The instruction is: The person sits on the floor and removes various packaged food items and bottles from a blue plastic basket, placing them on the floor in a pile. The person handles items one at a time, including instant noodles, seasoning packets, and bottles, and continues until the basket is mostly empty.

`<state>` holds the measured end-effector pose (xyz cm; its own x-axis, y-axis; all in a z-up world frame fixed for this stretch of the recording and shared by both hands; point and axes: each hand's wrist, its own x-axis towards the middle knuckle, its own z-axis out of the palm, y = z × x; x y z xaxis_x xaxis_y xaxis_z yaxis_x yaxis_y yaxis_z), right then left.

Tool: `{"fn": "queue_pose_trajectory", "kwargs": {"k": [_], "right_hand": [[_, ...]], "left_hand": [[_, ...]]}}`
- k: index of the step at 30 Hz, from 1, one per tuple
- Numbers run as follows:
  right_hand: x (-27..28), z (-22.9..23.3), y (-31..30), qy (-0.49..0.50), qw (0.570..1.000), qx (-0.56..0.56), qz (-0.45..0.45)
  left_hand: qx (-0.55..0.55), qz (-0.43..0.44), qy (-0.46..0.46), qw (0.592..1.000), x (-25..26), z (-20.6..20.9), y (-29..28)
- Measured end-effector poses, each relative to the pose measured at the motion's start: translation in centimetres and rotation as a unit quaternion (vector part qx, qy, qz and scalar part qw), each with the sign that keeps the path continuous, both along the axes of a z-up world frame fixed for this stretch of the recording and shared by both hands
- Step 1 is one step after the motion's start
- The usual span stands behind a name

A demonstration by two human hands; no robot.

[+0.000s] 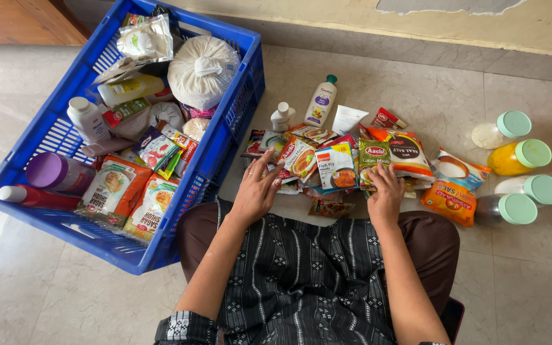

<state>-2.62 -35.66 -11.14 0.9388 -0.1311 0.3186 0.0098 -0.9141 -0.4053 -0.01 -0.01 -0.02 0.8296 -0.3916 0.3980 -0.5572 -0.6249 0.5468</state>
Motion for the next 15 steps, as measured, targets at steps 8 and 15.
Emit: {"fn": "queue_pose_trajectory", "kwargs": {"k": [8,15], "right_hand": [[-0.4,0.9,0.4,-0.101,0.994,0.033,-0.011],[-0.7,1.6,0.7,-0.121,0.992,0.038,-0.013]], "left_hand": [[0.017,0.002,0.007,1.0,-0.2,-0.3,-0.1],[0.027,0.005,0.016,1.0,-0.3,-0.4,-0.1]]}}
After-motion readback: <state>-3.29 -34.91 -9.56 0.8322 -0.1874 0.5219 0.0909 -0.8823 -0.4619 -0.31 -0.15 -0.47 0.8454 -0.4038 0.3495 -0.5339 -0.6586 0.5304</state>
